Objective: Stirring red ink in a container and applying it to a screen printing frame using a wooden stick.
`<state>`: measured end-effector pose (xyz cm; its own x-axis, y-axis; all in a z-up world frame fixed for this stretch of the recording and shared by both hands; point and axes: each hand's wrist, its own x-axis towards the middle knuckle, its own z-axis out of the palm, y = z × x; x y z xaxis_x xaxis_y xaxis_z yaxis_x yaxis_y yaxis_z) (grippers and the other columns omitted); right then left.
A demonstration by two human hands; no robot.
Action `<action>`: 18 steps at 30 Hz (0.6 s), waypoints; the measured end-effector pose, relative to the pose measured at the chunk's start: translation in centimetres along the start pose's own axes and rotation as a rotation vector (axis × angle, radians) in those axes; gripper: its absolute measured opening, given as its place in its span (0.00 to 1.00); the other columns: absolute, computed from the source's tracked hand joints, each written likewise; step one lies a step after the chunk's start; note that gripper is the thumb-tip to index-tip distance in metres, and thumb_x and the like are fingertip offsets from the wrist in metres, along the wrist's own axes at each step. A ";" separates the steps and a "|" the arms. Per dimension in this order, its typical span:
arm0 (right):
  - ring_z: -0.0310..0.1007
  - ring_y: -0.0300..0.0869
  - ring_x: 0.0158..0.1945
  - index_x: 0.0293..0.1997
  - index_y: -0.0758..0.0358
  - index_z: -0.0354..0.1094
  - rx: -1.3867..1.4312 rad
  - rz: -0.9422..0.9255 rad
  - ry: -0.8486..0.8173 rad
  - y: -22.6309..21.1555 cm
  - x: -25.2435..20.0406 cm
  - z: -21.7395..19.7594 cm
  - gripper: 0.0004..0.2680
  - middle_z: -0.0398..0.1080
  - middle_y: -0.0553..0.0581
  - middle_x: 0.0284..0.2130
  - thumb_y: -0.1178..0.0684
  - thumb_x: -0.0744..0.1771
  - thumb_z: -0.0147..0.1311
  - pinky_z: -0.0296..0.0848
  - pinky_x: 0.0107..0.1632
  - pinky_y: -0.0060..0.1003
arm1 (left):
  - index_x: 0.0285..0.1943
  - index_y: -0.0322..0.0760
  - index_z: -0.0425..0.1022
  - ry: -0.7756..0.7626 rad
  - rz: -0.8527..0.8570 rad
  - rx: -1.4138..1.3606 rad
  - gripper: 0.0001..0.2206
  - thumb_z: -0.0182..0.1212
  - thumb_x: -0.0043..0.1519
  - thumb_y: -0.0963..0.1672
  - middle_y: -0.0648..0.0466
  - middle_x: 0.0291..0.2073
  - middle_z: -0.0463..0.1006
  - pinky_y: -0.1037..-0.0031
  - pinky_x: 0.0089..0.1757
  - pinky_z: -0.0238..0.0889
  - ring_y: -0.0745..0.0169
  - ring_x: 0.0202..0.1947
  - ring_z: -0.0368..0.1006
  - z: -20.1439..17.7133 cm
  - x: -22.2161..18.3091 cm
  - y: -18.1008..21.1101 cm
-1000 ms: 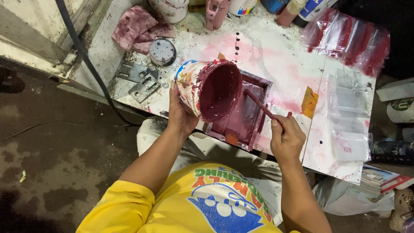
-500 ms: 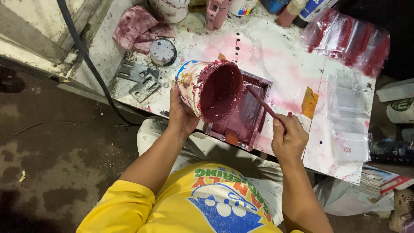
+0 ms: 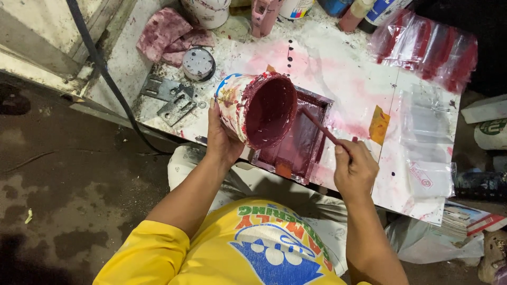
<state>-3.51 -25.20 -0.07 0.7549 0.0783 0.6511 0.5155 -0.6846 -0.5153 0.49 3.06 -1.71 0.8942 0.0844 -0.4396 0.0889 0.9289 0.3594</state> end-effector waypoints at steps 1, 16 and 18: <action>0.67 0.54 0.22 0.42 0.66 0.77 0.001 0.000 -0.001 -0.3 0.1 -0.5 0.07 0.65 0.61 0.22 0.55 0.72 0.55 0.66 0.28 0.44 | 0.62 0.37 0.73 0.001 0.001 -0.001 0.32 0.57 0.59 0.60 0.41 0.54 0.79 0.47 0.57 0.68 0.40 0.52 0.77 -0.2 0.2 0.0; 0.67 0.44 0.17 0.38 0.75 0.76 0.264 0.066 0.147 -4.6 0.5 -3.7 0.12 0.65 0.60 0.18 0.50 0.67 0.61 0.64 0.24 0.37 | 0.71 0.39 0.62 -0.043 -0.144 0.108 0.39 0.54 0.58 0.63 0.39 0.63 0.70 0.44 0.63 0.57 0.36 0.63 0.67 4.3 -0.7 -2.2; 0.78 0.45 0.28 0.56 0.75 0.69 0.375 0.120 -0.106 -6.4 2.3 -2.6 0.16 0.74 0.66 0.26 0.51 0.68 0.56 0.77 0.34 0.43 | 0.74 0.38 0.59 -0.035 -0.210 0.036 0.40 0.54 0.57 0.62 0.40 0.67 0.66 0.43 0.65 0.52 0.36 0.68 0.61 6.6 -1.5 -2.4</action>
<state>-6.12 -22.55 6.20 0.8464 0.1010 0.5229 0.5181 -0.3834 -0.7646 1.82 -1.68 3.50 0.8692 -0.1229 -0.4790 0.2901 0.9112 0.2925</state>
